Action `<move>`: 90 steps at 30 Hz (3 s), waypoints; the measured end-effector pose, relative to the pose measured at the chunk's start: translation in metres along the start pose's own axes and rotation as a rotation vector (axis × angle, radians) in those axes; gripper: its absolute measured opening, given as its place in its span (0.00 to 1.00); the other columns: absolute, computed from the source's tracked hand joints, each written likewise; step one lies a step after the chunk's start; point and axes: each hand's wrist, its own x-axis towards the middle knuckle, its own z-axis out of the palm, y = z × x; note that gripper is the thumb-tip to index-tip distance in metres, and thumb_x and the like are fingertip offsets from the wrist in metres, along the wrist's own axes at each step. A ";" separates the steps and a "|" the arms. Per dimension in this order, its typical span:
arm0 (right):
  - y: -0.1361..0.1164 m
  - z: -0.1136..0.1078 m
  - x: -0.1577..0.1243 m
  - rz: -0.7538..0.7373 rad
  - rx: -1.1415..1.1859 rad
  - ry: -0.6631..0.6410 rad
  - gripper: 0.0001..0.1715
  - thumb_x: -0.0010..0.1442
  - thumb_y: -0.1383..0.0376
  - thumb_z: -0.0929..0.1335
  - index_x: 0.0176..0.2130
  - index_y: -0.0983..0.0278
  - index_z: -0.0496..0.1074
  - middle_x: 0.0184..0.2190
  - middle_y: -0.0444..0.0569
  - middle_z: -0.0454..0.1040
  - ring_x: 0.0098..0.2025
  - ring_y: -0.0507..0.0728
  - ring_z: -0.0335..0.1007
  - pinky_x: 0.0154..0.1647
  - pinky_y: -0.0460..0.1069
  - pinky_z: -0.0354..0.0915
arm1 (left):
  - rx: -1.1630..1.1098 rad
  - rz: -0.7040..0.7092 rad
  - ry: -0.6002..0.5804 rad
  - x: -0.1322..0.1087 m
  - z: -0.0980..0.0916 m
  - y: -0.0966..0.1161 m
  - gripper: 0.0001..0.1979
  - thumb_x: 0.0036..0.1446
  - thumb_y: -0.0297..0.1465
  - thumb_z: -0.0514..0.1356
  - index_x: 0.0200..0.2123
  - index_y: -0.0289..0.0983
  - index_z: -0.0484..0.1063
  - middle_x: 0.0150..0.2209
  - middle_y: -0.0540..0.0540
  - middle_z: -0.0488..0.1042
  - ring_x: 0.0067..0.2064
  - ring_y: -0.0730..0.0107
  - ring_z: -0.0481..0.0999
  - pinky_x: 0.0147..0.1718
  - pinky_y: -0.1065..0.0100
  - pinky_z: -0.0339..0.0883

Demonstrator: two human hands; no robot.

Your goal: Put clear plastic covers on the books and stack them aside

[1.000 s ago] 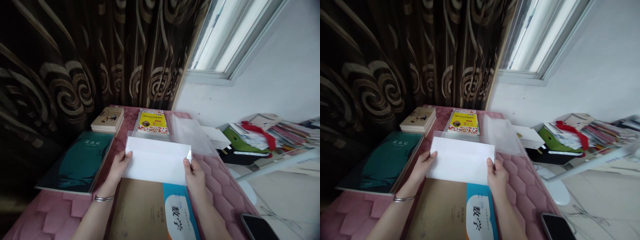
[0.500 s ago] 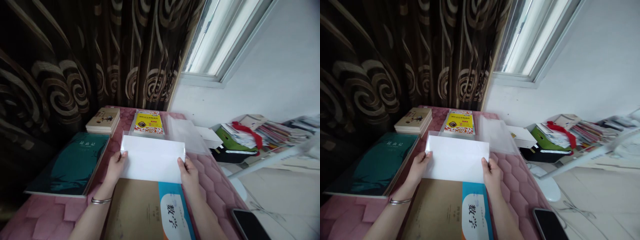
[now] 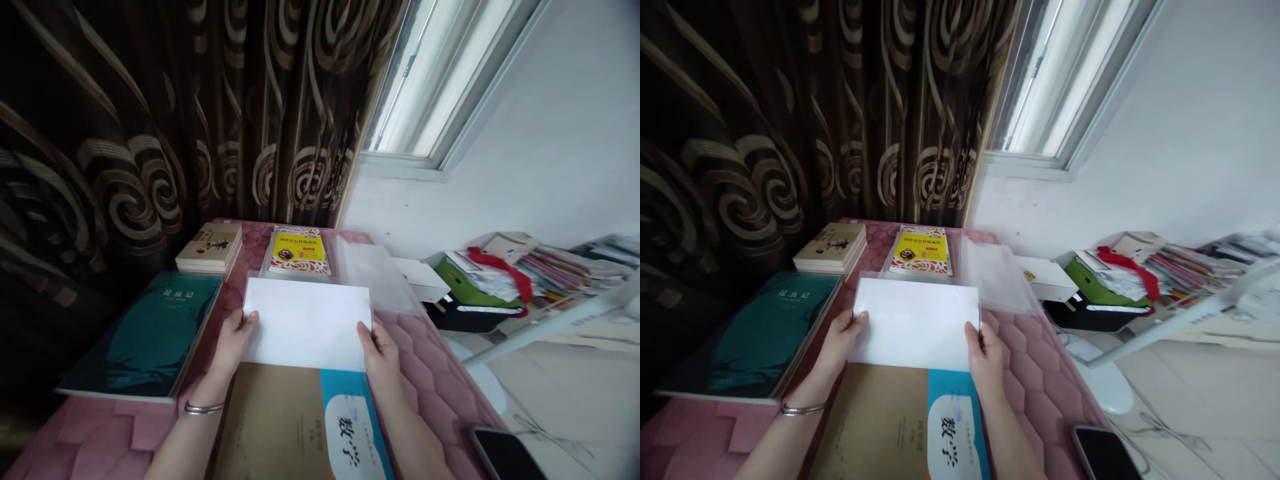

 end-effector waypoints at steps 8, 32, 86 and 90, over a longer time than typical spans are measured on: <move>0.003 0.003 0.005 -0.030 -0.221 0.076 0.32 0.54 0.36 0.61 0.22 0.60 0.61 0.17 0.40 0.60 0.22 0.53 0.57 0.23 0.47 0.55 | 0.128 0.012 0.031 0.002 0.000 0.006 0.21 0.45 0.50 0.60 0.23 0.36 0.69 0.21 0.51 0.67 0.25 0.70 0.64 0.25 0.71 0.55; 0.007 0.002 0.005 0.043 0.022 0.062 0.27 0.56 0.41 0.65 0.28 0.61 0.64 0.20 0.40 0.62 0.25 0.53 0.59 0.25 0.47 0.57 | 0.230 0.082 0.081 -0.007 0.012 -0.011 0.19 0.55 0.47 0.54 0.26 0.37 0.69 0.22 0.50 0.70 0.25 0.67 0.68 0.26 0.69 0.59; 0.017 0.011 0.006 -0.057 -0.330 0.191 0.33 0.57 0.35 0.54 0.24 0.58 0.58 0.16 0.42 0.64 0.21 0.54 0.60 0.25 0.47 0.56 | 0.187 0.078 0.045 -0.001 0.005 -0.016 0.22 0.50 0.52 0.57 0.27 0.37 0.70 0.24 0.51 0.71 0.27 0.69 0.68 0.28 0.70 0.61; 0.019 0.013 0.008 -0.052 -0.338 0.187 0.34 0.58 0.34 0.53 0.25 0.59 0.60 0.18 0.45 0.68 0.21 0.55 0.62 0.25 0.48 0.58 | 0.218 0.061 0.066 0.001 0.001 -0.014 0.24 0.51 0.53 0.54 0.31 0.37 0.70 0.29 0.46 0.76 0.32 0.62 0.74 0.34 0.65 0.66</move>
